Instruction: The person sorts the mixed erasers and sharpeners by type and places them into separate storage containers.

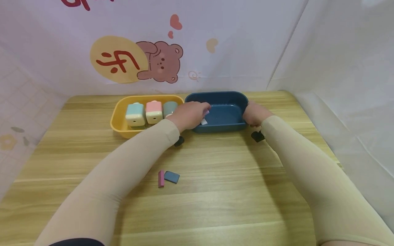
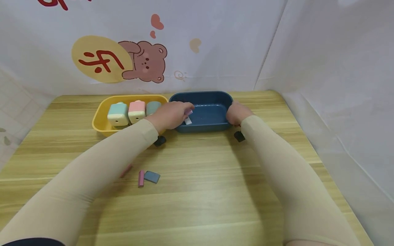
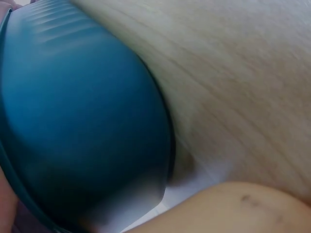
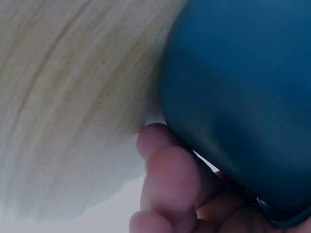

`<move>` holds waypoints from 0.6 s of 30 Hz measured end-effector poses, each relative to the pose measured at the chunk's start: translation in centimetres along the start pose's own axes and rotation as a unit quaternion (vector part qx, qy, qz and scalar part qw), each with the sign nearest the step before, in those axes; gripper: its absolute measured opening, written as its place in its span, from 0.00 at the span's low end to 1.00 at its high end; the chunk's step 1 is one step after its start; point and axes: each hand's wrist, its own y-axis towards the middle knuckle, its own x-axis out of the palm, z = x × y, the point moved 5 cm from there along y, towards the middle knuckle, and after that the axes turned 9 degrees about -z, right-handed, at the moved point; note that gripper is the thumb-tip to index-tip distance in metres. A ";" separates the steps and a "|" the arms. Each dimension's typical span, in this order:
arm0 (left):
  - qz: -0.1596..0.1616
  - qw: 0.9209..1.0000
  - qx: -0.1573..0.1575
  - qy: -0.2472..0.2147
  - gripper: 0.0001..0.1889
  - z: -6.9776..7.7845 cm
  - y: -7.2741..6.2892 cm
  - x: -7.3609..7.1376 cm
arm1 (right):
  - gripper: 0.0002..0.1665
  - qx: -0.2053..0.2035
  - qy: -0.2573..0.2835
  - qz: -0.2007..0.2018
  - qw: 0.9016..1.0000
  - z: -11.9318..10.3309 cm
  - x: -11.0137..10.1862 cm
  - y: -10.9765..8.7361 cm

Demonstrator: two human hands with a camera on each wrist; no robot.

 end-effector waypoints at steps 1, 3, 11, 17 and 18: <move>-0.001 1.000 0.000 0.003 0.20 0.0 0.0 0.1 | 0.41 0.000 0.001 0.000 1.000 0.0 0.0 0.0; -0.005 1.000 0.000 0.008 0.20 0.1 0.0 0.2 | 0.40 0.001 0.001 -0.001 1.000 0.0 0.0 0.0; -0.030 0.999 0.013 0.033 0.19 0.4 0.0 0.5 | 0.39 -0.001 0.006 0.001 1.000 0.0 0.1 0.0; -0.060 0.998 0.008 0.030 0.19 0.5 0.3 0.6 | 0.40 -0.004 0.004 0.006 1.000 0.1 0.1 0.1; -0.062 0.998 0.006 0.030 0.19 0.5 0.3 0.6 | 0.40 -0.004 0.001 0.007 1.000 0.2 0.2 0.2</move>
